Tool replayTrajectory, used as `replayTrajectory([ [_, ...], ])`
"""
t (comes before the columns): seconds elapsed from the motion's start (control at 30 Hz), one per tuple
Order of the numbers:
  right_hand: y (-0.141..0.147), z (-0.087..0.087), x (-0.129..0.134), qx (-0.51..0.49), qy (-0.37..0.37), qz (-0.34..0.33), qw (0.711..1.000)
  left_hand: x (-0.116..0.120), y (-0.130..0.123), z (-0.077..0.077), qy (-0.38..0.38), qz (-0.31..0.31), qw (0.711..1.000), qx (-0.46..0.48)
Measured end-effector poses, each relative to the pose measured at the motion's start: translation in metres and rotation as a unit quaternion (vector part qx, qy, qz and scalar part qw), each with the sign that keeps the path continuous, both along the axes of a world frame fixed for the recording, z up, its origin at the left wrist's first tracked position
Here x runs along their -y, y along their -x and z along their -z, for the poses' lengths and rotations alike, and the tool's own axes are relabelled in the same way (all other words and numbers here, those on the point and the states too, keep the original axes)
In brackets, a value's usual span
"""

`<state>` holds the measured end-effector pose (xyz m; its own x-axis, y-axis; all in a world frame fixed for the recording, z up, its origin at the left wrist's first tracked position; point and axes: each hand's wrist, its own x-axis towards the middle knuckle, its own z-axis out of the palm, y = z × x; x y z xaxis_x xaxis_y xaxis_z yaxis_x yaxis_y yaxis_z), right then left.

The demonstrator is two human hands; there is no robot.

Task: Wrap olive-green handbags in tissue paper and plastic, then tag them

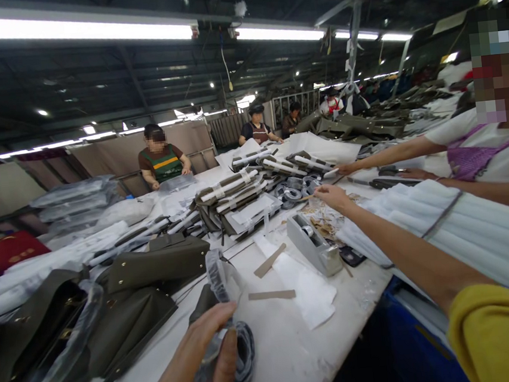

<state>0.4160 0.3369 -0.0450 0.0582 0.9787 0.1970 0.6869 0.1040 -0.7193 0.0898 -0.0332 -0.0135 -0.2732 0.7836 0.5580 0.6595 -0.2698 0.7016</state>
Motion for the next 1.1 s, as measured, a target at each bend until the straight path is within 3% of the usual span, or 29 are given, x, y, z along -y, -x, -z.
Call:
replayTrajectory([
  [0.13,0.02,-0.028,0.028,-0.162,0.011,-0.071,0.984,-0.033,-0.013,0.001,0.065,0.11,0.989,0.078],
  [0.27,0.051,-0.038,0.082,-0.268,0.073,-0.164,0.946,-0.075,-0.038,0.006,0.083,0.215,0.96,0.156],
  [0.33,0.069,-0.037,0.114,-0.316,0.106,-0.208,0.92,-0.094,-0.05,0.009,0.075,0.226,0.958,0.16],
  [0.5,0.113,-0.022,0.184,-0.468,0.157,-0.293,0.819,-0.118,-0.062,0.019,0.067,0.2,0.967,0.14],
  [0.57,0.124,-0.017,0.203,-0.459,0.135,-0.314,0.82,-0.118,-0.061,0.024,0.072,0.2,0.966,0.148],
  [0.73,0.127,-0.002,0.218,-0.388,0.013,-0.325,0.862,-0.106,-0.045,0.024,0.107,0.241,0.936,0.233],
  [0.97,0.138,0.042,0.23,-0.355,-0.003,-0.419,0.836,-0.09,-0.029,0.009,0.161,0.265,0.881,0.357],
  [1.03,0.144,0.048,0.237,-0.337,-0.021,-0.39,0.857,-0.087,-0.029,0.006,0.174,0.27,0.868,0.38],
  [1.1,0.148,0.051,0.241,-0.296,-0.053,-0.32,0.898,-0.083,-0.029,0.004,0.18,0.272,0.858,0.396],
])
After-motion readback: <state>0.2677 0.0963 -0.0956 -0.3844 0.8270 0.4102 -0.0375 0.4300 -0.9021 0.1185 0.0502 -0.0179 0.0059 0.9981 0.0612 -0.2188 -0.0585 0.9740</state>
